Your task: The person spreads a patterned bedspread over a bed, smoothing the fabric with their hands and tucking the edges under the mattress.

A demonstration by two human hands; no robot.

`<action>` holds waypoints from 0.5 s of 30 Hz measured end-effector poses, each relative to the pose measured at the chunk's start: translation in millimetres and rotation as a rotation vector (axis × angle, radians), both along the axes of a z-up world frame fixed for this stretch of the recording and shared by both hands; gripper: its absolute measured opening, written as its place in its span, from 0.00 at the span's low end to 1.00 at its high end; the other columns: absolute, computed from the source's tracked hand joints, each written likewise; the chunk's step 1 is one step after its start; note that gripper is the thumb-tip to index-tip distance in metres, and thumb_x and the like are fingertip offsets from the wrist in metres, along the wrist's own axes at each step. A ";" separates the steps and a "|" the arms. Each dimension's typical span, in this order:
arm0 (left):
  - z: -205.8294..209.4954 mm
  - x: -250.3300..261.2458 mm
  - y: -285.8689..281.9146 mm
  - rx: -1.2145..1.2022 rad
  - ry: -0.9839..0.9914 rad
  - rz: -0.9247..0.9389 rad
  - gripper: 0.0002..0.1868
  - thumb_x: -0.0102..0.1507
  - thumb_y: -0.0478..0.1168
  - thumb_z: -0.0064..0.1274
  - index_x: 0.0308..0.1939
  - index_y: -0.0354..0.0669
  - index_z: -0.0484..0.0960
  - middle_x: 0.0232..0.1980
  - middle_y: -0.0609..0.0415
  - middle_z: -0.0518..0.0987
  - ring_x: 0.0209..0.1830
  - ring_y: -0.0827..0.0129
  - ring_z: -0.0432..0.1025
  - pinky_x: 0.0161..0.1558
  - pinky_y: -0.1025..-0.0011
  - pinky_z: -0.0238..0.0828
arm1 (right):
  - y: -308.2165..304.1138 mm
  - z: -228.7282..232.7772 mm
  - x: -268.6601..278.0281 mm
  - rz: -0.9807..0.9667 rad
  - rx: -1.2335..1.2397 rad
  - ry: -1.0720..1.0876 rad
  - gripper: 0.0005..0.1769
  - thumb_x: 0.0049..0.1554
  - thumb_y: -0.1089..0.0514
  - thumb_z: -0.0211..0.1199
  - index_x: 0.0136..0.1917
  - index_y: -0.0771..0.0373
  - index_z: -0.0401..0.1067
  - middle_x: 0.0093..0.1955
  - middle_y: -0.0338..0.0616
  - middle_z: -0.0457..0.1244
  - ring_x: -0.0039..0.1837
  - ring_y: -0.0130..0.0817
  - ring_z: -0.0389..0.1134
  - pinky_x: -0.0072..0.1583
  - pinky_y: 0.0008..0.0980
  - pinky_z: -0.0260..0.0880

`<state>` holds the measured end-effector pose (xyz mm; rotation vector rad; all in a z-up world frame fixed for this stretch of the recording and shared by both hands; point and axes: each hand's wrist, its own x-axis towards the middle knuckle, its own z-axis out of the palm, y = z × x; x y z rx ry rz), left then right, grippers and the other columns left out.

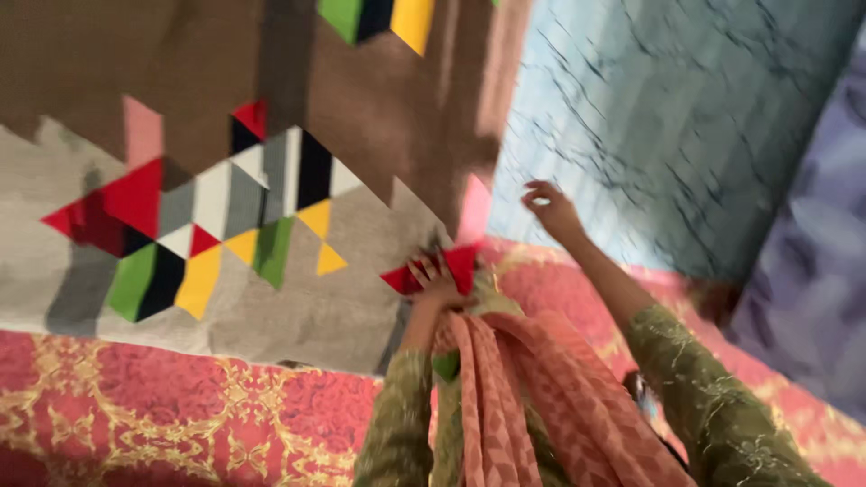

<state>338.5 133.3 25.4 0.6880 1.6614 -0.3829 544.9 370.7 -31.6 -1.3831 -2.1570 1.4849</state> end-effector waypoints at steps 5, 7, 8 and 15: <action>-0.3 -17.7 36.2 0.656 0.585 0.020 0.24 0.69 0.61 0.44 0.53 0.48 0.79 0.50 0.44 0.83 0.46 0.51 0.78 0.43 0.48 0.71 | 140.9 3.0 -108.4 -0.278 -0.503 0.132 0.22 0.61 0.51 0.58 0.67 0.57 0.68 0.49 0.37 0.70 0.44 0.28 0.69 0.40 0.29 0.67; 11.8 -20.5 66.7 0.766 0.712 0.001 0.25 0.61 0.60 0.52 0.45 0.42 0.77 0.44 0.42 0.81 0.39 0.50 0.77 0.37 0.48 0.69 | 160.7 3.2 -147.8 -0.305 -0.607 0.267 0.22 0.58 0.54 0.57 0.66 0.56 0.69 0.49 0.35 0.71 0.42 0.28 0.69 0.38 0.28 0.67; 14.3 -19.7 84.4 0.691 0.561 0.048 0.22 0.56 0.57 0.54 0.43 0.44 0.77 0.42 0.44 0.81 0.40 0.49 0.76 0.40 0.44 0.69 | 168.3 3.1 -157.6 -0.325 -0.497 0.086 0.20 0.58 0.56 0.60 0.64 0.59 0.72 0.47 0.39 0.70 0.41 0.29 0.69 0.39 0.29 0.72; 21.0 -7.4 88.9 0.765 0.412 0.004 0.11 0.61 0.46 0.53 0.42 0.45 0.75 0.41 0.46 0.82 0.42 0.51 0.77 0.47 0.50 0.68 | 181.9 17.6 -122.9 -0.171 -0.072 -0.315 0.17 0.59 0.54 0.73 0.51 0.72 0.76 0.41 0.48 0.70 0.36 0.35 0.71 0.42 0.39 0.72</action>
